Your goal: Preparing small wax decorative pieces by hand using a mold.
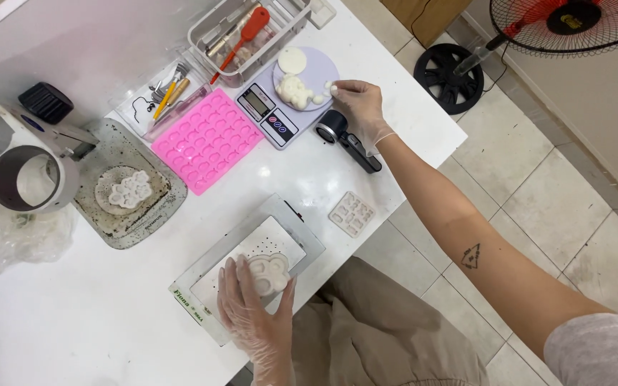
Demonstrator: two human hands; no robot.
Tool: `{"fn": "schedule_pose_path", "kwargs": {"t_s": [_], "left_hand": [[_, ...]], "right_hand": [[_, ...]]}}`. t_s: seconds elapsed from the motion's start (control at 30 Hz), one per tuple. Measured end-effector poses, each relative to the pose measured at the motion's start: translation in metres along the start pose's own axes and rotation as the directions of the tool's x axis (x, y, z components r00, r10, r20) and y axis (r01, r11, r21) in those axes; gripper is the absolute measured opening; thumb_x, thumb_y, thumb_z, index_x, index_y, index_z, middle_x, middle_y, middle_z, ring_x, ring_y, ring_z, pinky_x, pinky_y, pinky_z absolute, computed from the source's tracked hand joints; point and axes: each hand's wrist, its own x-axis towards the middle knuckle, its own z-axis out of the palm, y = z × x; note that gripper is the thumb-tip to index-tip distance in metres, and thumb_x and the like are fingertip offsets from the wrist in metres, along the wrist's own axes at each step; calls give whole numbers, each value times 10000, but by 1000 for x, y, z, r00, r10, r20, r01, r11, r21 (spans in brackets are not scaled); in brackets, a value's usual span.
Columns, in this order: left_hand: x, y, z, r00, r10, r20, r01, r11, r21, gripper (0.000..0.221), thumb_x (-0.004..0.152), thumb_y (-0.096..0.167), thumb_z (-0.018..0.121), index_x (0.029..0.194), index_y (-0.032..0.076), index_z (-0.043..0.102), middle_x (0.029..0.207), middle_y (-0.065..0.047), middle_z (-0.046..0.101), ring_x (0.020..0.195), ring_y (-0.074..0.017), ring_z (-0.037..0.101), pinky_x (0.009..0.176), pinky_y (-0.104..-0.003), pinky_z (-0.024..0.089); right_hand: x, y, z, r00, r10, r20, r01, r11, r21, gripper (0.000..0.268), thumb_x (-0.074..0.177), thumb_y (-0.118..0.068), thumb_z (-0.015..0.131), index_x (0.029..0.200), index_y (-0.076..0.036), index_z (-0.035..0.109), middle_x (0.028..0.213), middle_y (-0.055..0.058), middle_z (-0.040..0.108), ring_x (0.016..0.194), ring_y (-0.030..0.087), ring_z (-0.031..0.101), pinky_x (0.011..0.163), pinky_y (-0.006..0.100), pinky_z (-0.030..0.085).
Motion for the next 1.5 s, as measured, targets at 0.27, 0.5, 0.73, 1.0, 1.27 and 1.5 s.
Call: {"fn": "schedule_pose_path", "kwargs": {"t_s": [0.27, 0.5, 0.73, 1.0, 1.27, 1.5], "left_hand": [[4, 3, -7, 998, -8, 65, 7, 1000, 7, 1113, 686, 530, 848, 1572, 144, 295, 1558, -118, 418, 1455, -324, 415, 1164, -481, 381], [5, 1, -6, 999, 8, 46, -8, 1000, -1, 1138, 679, 541, 862, 1572, 112, 301, 1548, -133, 427, 1439, -306, 430, 1162, -448, 384], [18, 3, -9, 996, 88, 5, -88, 993, -77, 1078, 649, 312, 913, 1518, 82, 317, 1395, -160, 475, 1307, -328, 518, 1075, -415, 504], [11, 0, 8, 987, 80, -142, -99, 986, -133, 1004, 624, 228, 903, 1474, 1, 417, 1267, -219, 511, 1173, -425, 569, 1014, -552, 521], [6, 16, 5, 978, -197, -69, 144, 877, -459, 860, 564, 78, 912, 1339, 97, 540, 1340, -147, 373, 1217, -387, 525, 1040, -509, 522], [-21, 62, -43, 942, -308, -135, 108, 656, -747, 793, 591, 88, 955, 1267, 108, 541, 1327, -103, 322, 1295, -354, 485, 1124, -476, 452]], "right_hand": [[0, 2, -1, 998, -63, 28, 67, 981, -184, 249, 888, -26, 711, 1136, -6, 728, 1125, 118, 749, 971, 157, 756, 920, 229, 662], [5, 10, -4, 985, -171, -1, 162, 932, -323, 313, 878, -12, 715, 1191, -15, 717, 955, 60, 711, 827, 80, 677, 845, 174, 631], [8, 18, -18, 964, -264, 10, 249, 895, -369, 332, 846, 3, 734, 1176, -16, 706, 934, 49, 723, 846, 83, 683, 853, 190, 601], [-114, 16, -30, 871, -490, -38, 467, 850, -243, 238, 947, -190, 718, 1150, -66, 740, 1014, 139, 762, 911, 189, 728, 852, 339, 591], [-288, 77, -15, 922, -165, 351, 244, 950, -193, 352, 980, -224, 692, 1263, -15, 673, 1087, 208, 727, 913, 247, 709, 846, 369, 568], [-333, 51, -16, 837, -72, 542, 225, 949, -222, 548, 1082, -398, 457, 1372, 55, 565, 1151, 315, 647, 976, 342, 674, 877, 440, 562]]}}
